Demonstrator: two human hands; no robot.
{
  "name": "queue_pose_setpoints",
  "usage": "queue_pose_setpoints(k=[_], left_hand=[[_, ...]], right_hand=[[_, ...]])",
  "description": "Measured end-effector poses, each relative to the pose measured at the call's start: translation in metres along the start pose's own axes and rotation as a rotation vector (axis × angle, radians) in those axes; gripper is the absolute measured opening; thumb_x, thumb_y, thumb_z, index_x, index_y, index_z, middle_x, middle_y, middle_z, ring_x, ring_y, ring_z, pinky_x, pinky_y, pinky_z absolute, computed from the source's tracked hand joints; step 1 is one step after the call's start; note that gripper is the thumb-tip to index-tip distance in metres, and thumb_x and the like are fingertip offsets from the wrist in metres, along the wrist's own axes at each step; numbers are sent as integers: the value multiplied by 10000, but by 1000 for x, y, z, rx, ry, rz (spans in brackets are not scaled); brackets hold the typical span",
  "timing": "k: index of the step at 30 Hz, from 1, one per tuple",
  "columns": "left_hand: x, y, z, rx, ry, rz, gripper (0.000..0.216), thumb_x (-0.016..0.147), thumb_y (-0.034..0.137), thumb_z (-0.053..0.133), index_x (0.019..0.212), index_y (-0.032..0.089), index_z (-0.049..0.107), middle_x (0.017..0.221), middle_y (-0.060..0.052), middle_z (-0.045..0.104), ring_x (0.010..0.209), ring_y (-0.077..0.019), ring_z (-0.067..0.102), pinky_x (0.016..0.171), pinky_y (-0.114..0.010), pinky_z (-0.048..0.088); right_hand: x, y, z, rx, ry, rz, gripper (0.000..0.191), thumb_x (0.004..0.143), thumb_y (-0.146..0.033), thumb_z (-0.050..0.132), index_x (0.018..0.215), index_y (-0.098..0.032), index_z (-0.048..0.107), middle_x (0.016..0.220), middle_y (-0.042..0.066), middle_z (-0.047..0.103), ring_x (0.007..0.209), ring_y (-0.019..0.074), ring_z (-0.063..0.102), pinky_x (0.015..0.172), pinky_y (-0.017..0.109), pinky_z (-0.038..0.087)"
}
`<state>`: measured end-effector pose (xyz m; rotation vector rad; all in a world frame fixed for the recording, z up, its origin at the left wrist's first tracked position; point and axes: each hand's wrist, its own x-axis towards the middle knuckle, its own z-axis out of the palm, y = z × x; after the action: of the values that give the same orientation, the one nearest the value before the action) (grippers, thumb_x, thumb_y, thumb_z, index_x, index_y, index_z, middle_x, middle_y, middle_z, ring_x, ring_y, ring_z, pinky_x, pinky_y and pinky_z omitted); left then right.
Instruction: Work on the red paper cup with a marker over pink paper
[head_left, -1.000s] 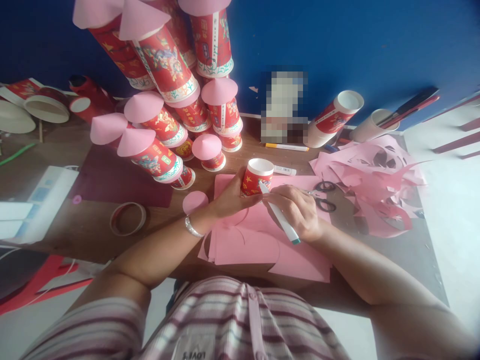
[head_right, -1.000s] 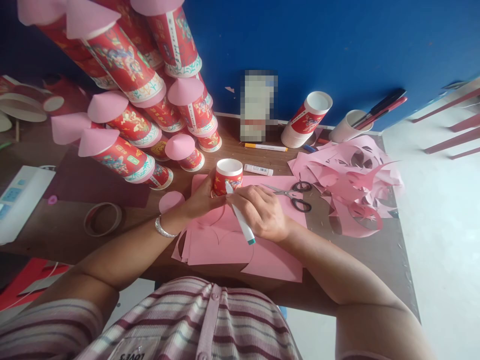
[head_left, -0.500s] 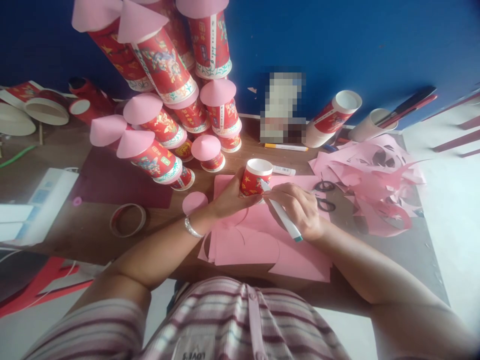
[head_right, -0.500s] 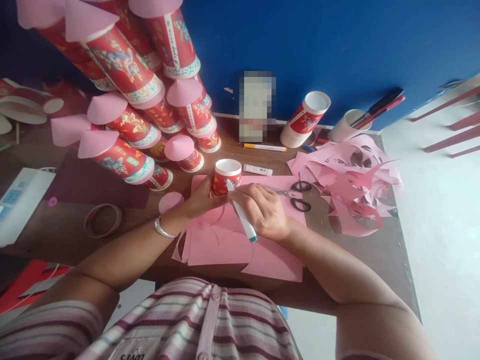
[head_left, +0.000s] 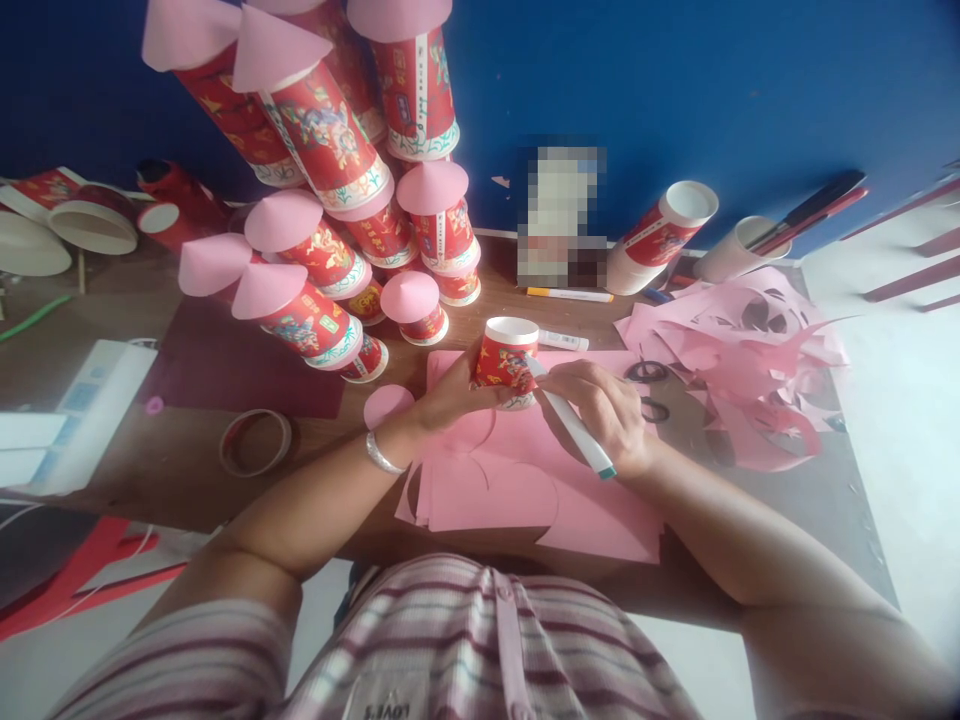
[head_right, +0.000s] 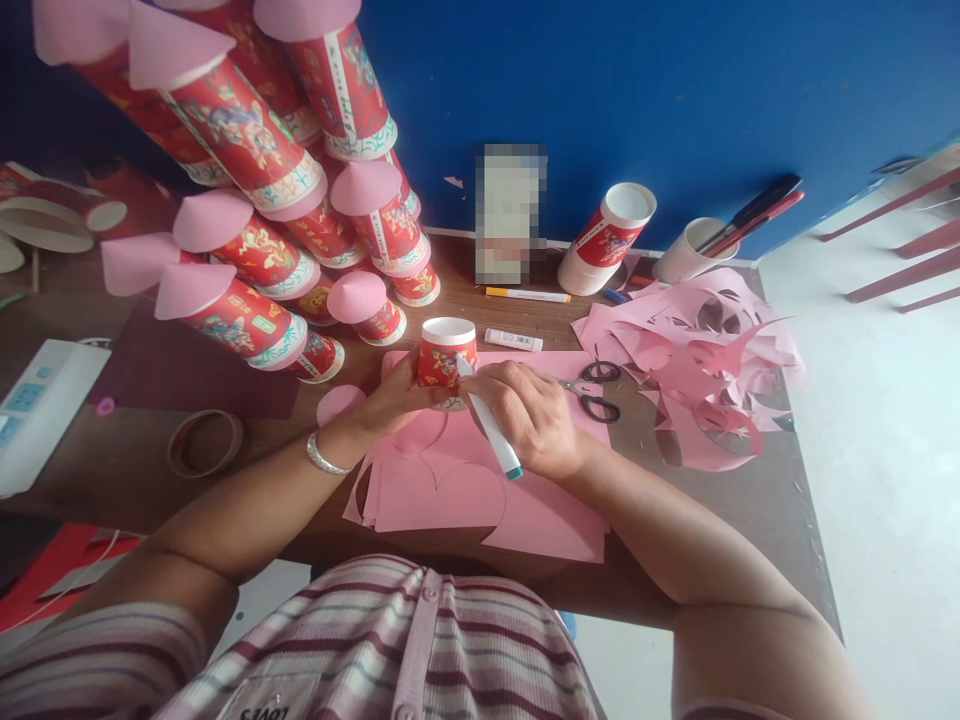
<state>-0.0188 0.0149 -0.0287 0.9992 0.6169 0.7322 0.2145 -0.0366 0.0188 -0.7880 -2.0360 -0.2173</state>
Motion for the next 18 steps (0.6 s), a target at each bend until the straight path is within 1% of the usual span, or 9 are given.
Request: queue_pose_setpoints(k=[2, 4, 8, 11, 14, 18], left_hand=[[1, -3, -3, -36, -25, 31, 532, 856, 391, 1067, 1234, 219, 735, 1173, -81, 870, 1162, -295, 852, 974, -415, 665], [1, -2, -4, -38, -45, 27, 489, 875, 407, 1056, 1210, 209, 761, 1151, -84, 873, 1178, -297, 849, 977, -409, 660], [1, 3, -2, -32, -57, -2, 558, 854, 469, 1059, 1267, 191, 806, 1129, -106, 877, 1202, -339, 849, 985, -449, 675], [1, 7, 1, -40, -39, -7, 614, 816, 514, 1070, 1275, 194, 817, 1152, -114, 883, 1243, -365, 842, 1042, -491, 677], [1, 8, 2, -43, -30, -5, 646, 782, 556, 1079, 1256, 199, 823, 1187, -123, 887, 1290, -385, 832, 1117, -534, 661], [1, 7, 0, -61, -56, -4, 647, 787, 586, 1065, 1247, 196, 833, 1205, -138, 887, 1303, -399, 829, 1132, -553, 655]], right_hand=[[0, 0, -1, 1, -4, 11, 342, 1090, -52, 702, 1405, -187, 697, 1008, 69, 832, 793, 202, 788, 683, 315, 676], [0, 0, -2, 14, -3, 24, 400, 1081, -48, 705, 1448, -203, 687, 1025, 66, 840, 805, 204, 804, 687, 316, 678], [0, -1, -2, 29, -2, 40, 489, 1076, -50, 712, 1528, -232, 671, 1044, 60, 850, 817, 218, 823, 696, 326, 684], [0, -1, -2, 25, 1, 51, 564, 1080, -48, 717, 1606, -236, 639, 1061, 62, 852, 829, 221, 825, 715, 324, 681], [-1, 0, -2, 22, 8, 51, 562, 1096, -48, 699, 1623, -231, 628, 1062, 64, 843, 840, 218, 821, 718, 317, 669], [0, 2, -2, 24, 17, 41, 520, 1103, -37, 675, 1594, -204, 643, 1053, 71, 830, 846, 216, 812, 710, 313, 652]])
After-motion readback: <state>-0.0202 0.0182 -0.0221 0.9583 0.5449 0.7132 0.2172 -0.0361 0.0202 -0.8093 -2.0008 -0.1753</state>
